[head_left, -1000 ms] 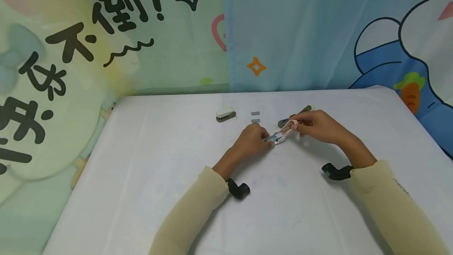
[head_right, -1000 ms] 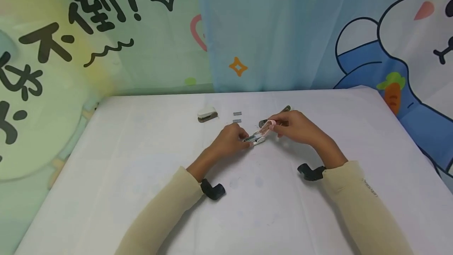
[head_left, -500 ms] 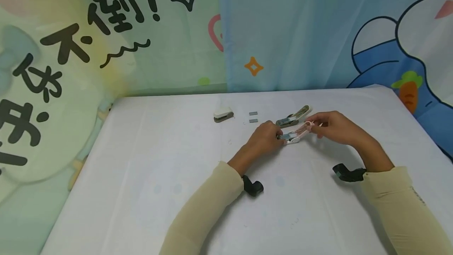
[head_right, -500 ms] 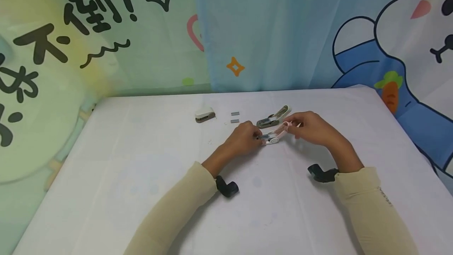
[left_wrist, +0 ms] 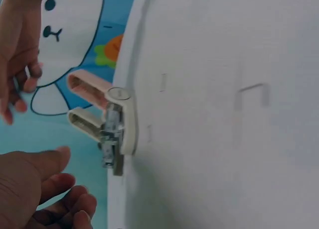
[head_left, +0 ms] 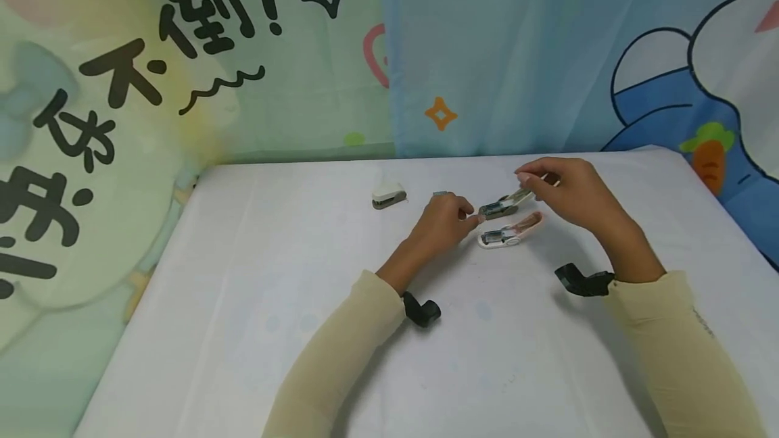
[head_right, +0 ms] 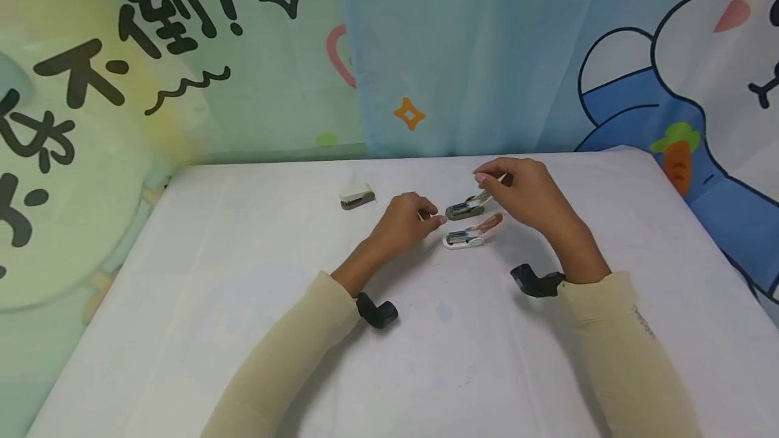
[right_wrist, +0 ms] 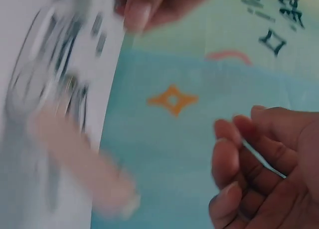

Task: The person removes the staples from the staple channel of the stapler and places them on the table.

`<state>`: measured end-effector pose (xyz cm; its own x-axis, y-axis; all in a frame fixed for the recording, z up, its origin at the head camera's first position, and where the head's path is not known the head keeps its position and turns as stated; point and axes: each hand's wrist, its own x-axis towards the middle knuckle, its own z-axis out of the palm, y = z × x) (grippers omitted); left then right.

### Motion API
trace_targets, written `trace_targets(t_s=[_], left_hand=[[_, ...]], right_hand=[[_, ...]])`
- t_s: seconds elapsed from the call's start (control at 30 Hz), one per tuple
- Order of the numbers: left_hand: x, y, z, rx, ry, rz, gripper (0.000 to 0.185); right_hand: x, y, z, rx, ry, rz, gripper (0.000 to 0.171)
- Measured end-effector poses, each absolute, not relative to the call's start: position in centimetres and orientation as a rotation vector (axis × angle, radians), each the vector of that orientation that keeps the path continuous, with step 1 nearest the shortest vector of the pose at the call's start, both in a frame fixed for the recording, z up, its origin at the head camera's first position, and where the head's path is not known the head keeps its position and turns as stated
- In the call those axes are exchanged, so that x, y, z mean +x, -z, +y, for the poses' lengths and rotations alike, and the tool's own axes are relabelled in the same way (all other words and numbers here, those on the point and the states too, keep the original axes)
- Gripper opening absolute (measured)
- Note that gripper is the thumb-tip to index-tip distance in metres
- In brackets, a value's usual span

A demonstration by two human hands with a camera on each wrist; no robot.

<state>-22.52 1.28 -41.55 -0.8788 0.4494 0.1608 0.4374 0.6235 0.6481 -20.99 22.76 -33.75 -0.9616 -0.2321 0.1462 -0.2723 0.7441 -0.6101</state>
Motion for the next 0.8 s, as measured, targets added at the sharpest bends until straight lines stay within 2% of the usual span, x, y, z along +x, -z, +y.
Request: trace_targets(t_s=[0.27, 0.43, 0.63, 0.8], left_hand=[[-23.2, 40.0, -0.4, 0.772, -1.164, 2.911, 0.025], [-24.4, 39.2, -3.0, 0.741, -1.057, 3.012, 0.024], [-25.6, 38.9, -6.5, 0.538, -0.812, 3.175, 0.025], [-25.6, 40.0, -8.7, 0.429, -0.887, 3.161, 0.03]], right_hand=[[-22.2, 33.9, 17.4, 0.631, -1.235, -2.722, 0.024], [-24.1, 35.2, 14.2, 0.712, -1.43, -2.665, 0.027], [-26.5, 36.7, 9.5, 0.705, -1.623, -2.647, 0.028], [-27.4, 38.0, 7.4, 0.671, -1.626, -2.765, 0.026]])
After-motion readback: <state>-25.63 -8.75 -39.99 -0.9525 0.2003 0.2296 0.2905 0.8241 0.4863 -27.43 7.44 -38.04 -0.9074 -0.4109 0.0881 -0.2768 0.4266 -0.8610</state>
